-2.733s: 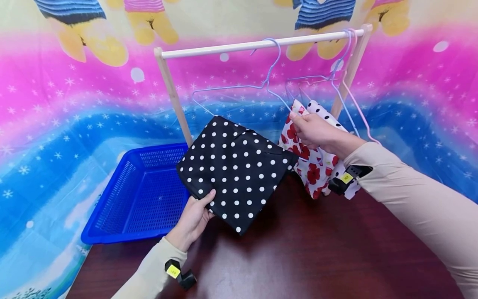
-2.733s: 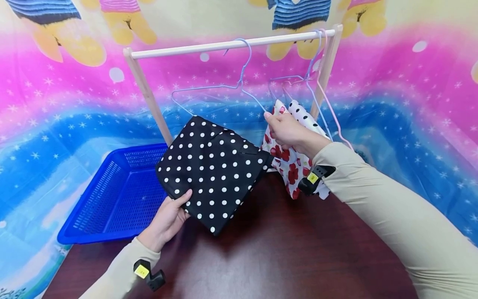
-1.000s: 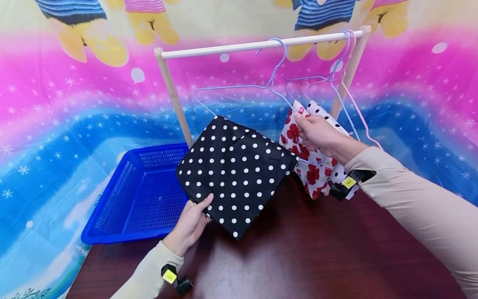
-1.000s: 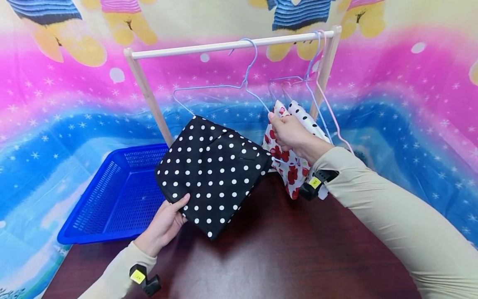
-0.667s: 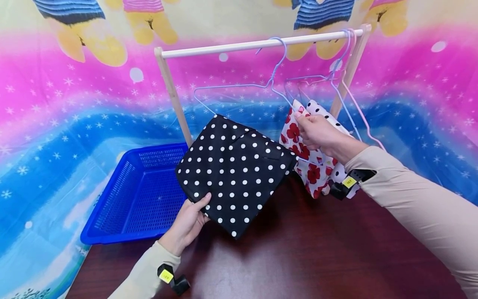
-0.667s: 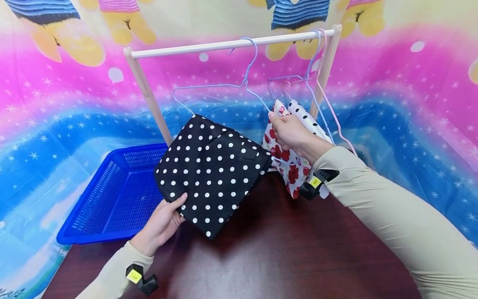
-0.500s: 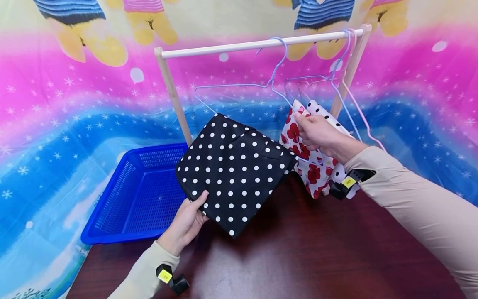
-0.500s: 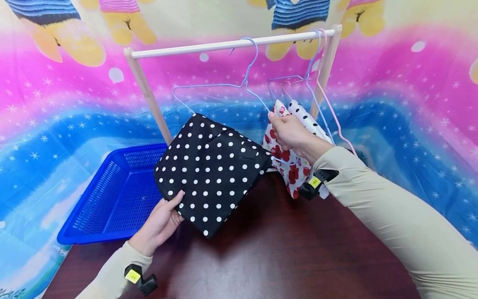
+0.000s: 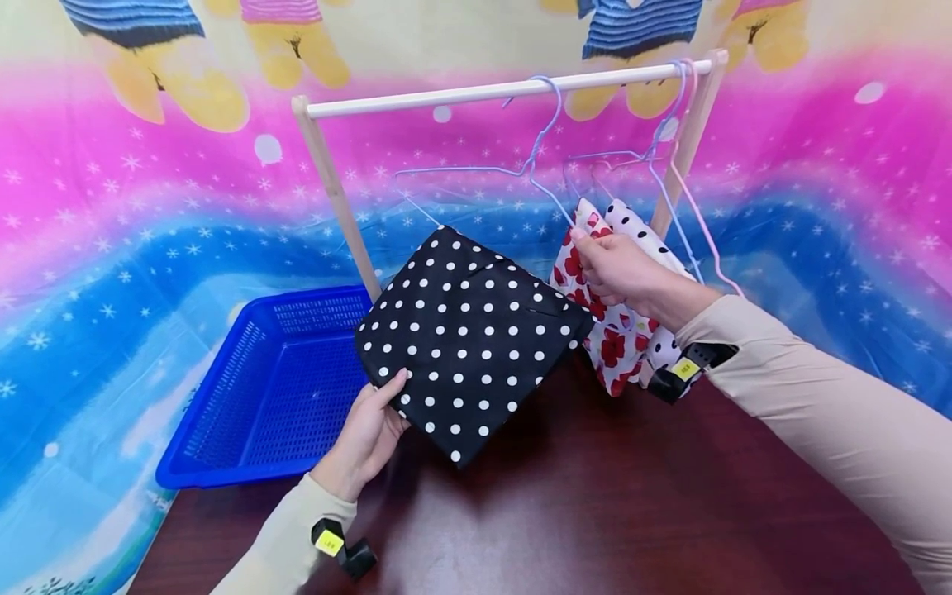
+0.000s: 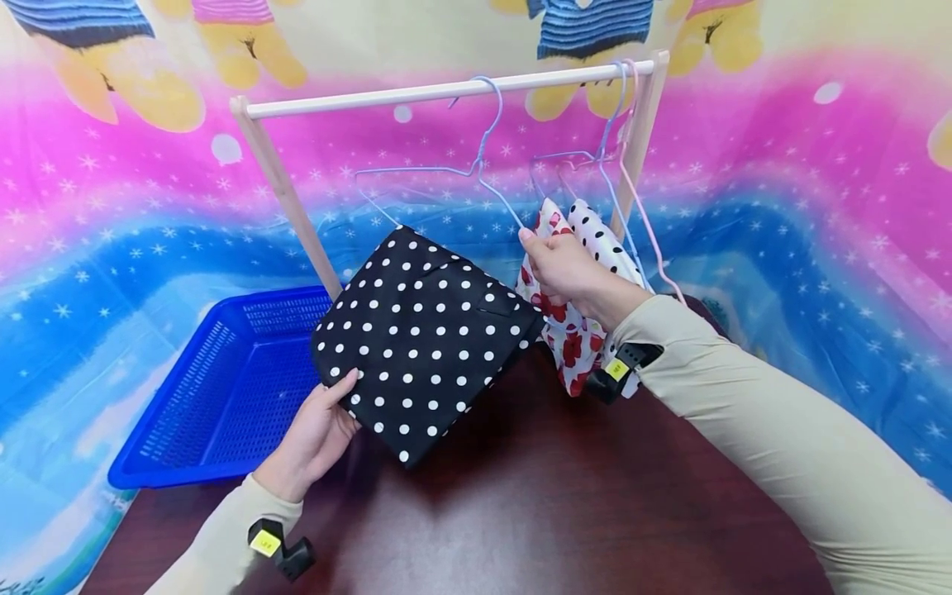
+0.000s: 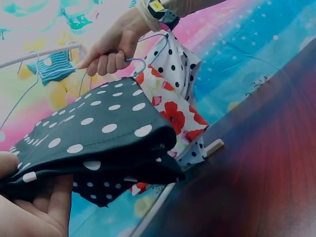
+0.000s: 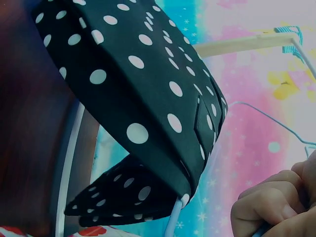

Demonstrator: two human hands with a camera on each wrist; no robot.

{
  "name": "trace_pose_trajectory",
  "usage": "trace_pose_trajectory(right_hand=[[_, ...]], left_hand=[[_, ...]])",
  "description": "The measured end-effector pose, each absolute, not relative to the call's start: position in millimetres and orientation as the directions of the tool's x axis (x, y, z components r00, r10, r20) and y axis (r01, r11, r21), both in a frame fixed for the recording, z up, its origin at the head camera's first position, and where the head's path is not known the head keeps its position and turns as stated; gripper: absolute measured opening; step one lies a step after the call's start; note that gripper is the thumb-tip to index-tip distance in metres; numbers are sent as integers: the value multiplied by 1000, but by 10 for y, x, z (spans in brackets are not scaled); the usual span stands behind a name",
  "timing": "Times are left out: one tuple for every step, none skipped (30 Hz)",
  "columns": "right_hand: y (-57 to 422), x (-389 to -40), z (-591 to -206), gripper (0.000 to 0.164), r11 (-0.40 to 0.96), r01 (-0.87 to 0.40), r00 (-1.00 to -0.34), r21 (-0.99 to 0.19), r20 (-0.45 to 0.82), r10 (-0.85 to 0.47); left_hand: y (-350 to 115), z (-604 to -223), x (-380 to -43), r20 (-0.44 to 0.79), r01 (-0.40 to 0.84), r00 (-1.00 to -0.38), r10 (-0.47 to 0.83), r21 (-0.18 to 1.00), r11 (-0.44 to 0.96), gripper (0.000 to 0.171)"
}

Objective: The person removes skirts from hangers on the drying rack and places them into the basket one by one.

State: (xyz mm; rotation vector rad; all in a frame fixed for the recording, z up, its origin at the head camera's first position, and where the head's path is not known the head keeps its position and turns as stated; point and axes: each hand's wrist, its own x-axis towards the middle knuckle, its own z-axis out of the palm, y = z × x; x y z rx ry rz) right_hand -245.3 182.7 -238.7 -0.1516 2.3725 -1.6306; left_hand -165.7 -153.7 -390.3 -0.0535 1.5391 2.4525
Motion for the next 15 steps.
trace_pose_trajectory(right_hand=[[1824,-2449,-2384,55,364,59,-961,-930,-151,-231],[1822,-2447,-2382,55,363,60,-960,-930,-153,-233],[1820,-2445,-2378,55,364,61,-960,-929,-155,-235],[1822,-2445,-2376,55,364,61,-958,-929,-157,-239],[1819,-2444,-2371,55,362,64,-957,-930,-160,-242],[1821,-2444,-2369,55,362,64,-956,-930,-161,-244],[1826,-2447,-2368,55,362,64,-956,-930,-162,-246],[1830,-2450,-2370,55,361,65,-956,-930,-162,-245],[1834,-2452,-2373,55,358,65,-957,-932,-160,-243],[1840,-2455,-2378,55,358,63,-959,-932,-156,-238],[1846,-2458,-2383,55,358,62,-961,-932,-152,-231],[1855,-2463,-2389,55,361,60,-963,-931,-149,-224],[1865,-2467,-2395,55,363,58,-965,-930,-145,-217],[1873,-2469,-2402,55,363,57,-967,-930,-141,-211],[1882,-2472,-2407,55,363,55,-969,-930,-138,-207]], left_hand=[[-1537,-3891,-1662,-156,-224,-969,192,881,-417,19],[-1536,-3881,-1668,-152,-223,-969,197,879,-422,21],[-1535,-3871,-1674,-149,-224,-968,202,877,-424,25],[-1535,-3861,-1677,-147,-224,-968,204,876,-427,29],[-1534,-3853,-1682,-147,-224,-967,206,875,-429,32],[-1532,-3847,-1686,-146,-224,-968,206,875,-430,36],[-1530,-3844,-1692,-146,-223,-968,205,876,-429,38],[-1528,-3842,-1694,-149,-224,-968,201,875,-428,39],[-1525,-3842,-1698,-151,-224,-969,197,876,-428,39],[-1523,-3843,-1701,-155,-224,-969,191,876,-427,37],[-1522,-3846,-1704,-160,-225,-970,184,877,-425,34],[-1523,-3849,-1704,-164,-226,-970,178,877,-424,32],[-1526,-3853,-1705,-166,-225,-971,172,878,-423,29],[-1530,-3856,-1704,-167,-225,-971,169,878,-423,27],[-1534,-3859,-1706,-165,-222,-972,167,879,-421,25]])
